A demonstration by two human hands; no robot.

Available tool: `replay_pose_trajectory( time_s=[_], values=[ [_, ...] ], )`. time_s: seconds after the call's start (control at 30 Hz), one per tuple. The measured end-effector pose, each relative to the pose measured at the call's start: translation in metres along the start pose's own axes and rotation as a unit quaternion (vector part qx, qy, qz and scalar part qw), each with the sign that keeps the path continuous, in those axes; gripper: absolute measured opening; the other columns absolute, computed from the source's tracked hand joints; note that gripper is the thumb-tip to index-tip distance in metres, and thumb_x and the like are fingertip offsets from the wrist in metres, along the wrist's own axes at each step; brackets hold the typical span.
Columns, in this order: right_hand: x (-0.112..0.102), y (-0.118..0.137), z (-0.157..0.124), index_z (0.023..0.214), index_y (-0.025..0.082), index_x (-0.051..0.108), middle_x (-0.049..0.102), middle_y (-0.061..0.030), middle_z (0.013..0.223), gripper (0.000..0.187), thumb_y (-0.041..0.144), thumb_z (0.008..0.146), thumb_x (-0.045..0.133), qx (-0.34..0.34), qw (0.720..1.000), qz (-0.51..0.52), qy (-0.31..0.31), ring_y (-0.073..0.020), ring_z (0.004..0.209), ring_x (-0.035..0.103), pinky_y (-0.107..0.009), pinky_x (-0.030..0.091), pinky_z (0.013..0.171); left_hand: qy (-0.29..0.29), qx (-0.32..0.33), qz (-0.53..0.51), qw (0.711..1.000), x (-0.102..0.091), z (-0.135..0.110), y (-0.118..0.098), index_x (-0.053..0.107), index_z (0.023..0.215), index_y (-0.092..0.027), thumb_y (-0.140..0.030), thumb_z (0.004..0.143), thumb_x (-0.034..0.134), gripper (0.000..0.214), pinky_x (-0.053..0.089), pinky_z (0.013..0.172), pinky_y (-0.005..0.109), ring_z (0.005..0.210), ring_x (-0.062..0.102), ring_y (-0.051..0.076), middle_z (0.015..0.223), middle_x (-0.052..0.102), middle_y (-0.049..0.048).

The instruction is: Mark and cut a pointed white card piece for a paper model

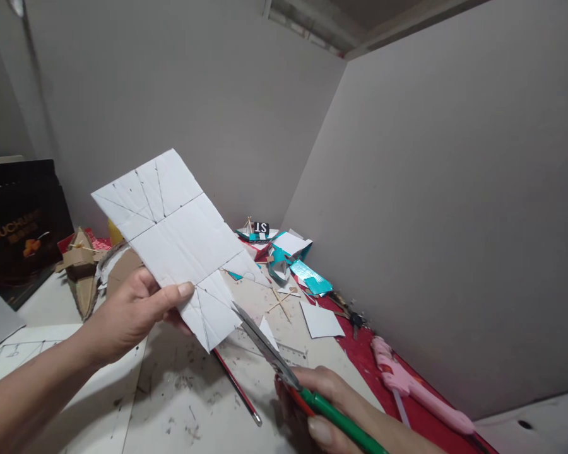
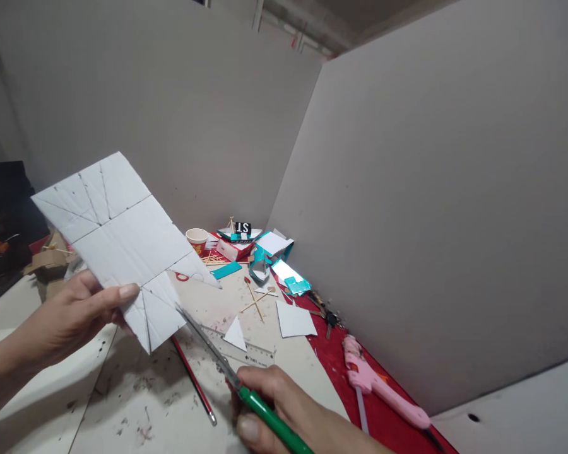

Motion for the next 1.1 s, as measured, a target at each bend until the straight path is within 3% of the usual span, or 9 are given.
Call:
replay_pose_trajectory(
  time_s=[0.13,0.23,0.4,0.5,0.63,0.77,0.93,1.1],
  values=[
    [0.002,-0.014,0.014,0.103,0.017,0.065,0.063,-0.0097,0.091,0.066,0.074,0.090,0.032,-0.082,0.994,0.014,0.070,-0.0217,0.080,0.061,-0.030,0.055,0.071,0.009,0.002,0.002,1.000,0.000,0.000,-0.001,0.077,0.096,-0.021,-0.040,0.084,0.073,0.023,0.060,0.057,0.024,0.066,0.070,0.017,0.085,0.078,0.0043],
    [0.004,-0.029,0.018,0.102,0.016,0.062,0.062,-0.0095,0.087,0.066,0.072,0.091,0.029,-0.116,0.988,0.008,0.104,-0.0199,0.076,0.060,-0.028,0.054,0.067,0.006,0.002,0.009,1.000,0.000,0.000,-0.001,0.078,0.093,-0.021,-0.041,0.083,0.072,0.023,0.060,0.057,0.026,0.065,0.069,0.018,0.083,0.078,0.0040],
    [0.010,-0.037,0.011,0.121,0.016,0.058,0.065,-0.0143,0.102,0.057,0.062,0.094,0.038,-0.093,0.994,-0.038,0.036,-0.0244,0.090,0.065,-0.035,0.056,0.078,-0.039,0.009,0.049,0.998,0.005,-0.004,0.000,0.076,0.096,-0.022,-0.041,0.080,0.076,0.025,0.058,0.063,0.027,0.071,0.070,0.020,0.085,0.078,0.0034],
    [0.013,-0.024,0.011,0.102,0.019,0.064,0.064,-0.0079,0.083,0.047,0.059,0.094,0.041,-0.078,0.995,-0.054,0.031,-0.0200,0.076,0.063,-0.030,0.056,0.069,-0.050,0.018,0.051,0.997,0.017,-0.008,0.003,0.073,0.108,-0.025,-0.037,0.077,0.078,0.033,0.057,0.082,0.033,0.094,0.069,0.025,0.104,0.077,0.0040],
    [0.012,-0.011,0.015,0.093,0.019,0.064,0.059,-0.0043,0.073,0.044,0.057,0.093,0.043,-0.083,0.994,-0.062,0.031,-0.0170,0.065,0.056,-0.027,0.053,0.062,0.008,0.006,0.028,1.000,0.036,-0.015,0.008,0.073,0.106,-0.025,-0.040,0.080,0.075,0.030,0.042,0.107,0.040,0.123,0.056,0.029,0.115,0.074,0.0056],
    [0.006,-0.014,0.017,0.093,0.018,0.062,0.059,-0.0069,0.079,0.051,0.064,0.091,0.040,-0.093,0.993,-0.041,0.065,-0.0199,0.074,0.058,-0.030,0.053,0.068,0.026,-0.043,0.033,0.998,0.043,-0.020,0.009,0.074,0.092,-0.022,-0.046,0.081,0.071,0.026,0.047,0.096,0.042,0.105,0.063,0.029,0.098,0.075,0.0067],
    [0.002,-0.012,0.024,0.099,0.017,0.056,0.054,-0.0047,0.080,0.062,0.071,0.092,0.027,-0.138,0.979,0.051,0.143,-0.0167,0.069,0.050,-0.026,0.047,0.063,0.024,-0.055,-0.007,0.998,0.043,-0.020,0.009,0.070,0.083,-0.020,-0.042,0.081,0.071,0.022,0.052,0.076,0.033,0.080,0.066,0.023,0.080,0.072,0.0039],
    [0.004,-0.014,0.025,0.098,0.017,0.056,0.054,-0.0052,0.081,0.067,0.075,0.090,0.026,-0.126,0.980,0.046,0.147,-0.0176,0.071,0.050,-0.027,0.048,0.065,0.005,-0.059,-0.013,0.998,0.043,-0.020,0.008,0.069,0.088,-0.019,-0.042,0.079,0.072,0.025,0.053,0.073,0.034,0.077,0.066,0.024,0.080,0.073,0.0057]
  ],
)
Point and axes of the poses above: each hand's wrist, its own z-axis towards the middle knuckle, its own x-axis out of the palm, y = z × x, the point moved 1 cm from there along z, towards the middle knuckle
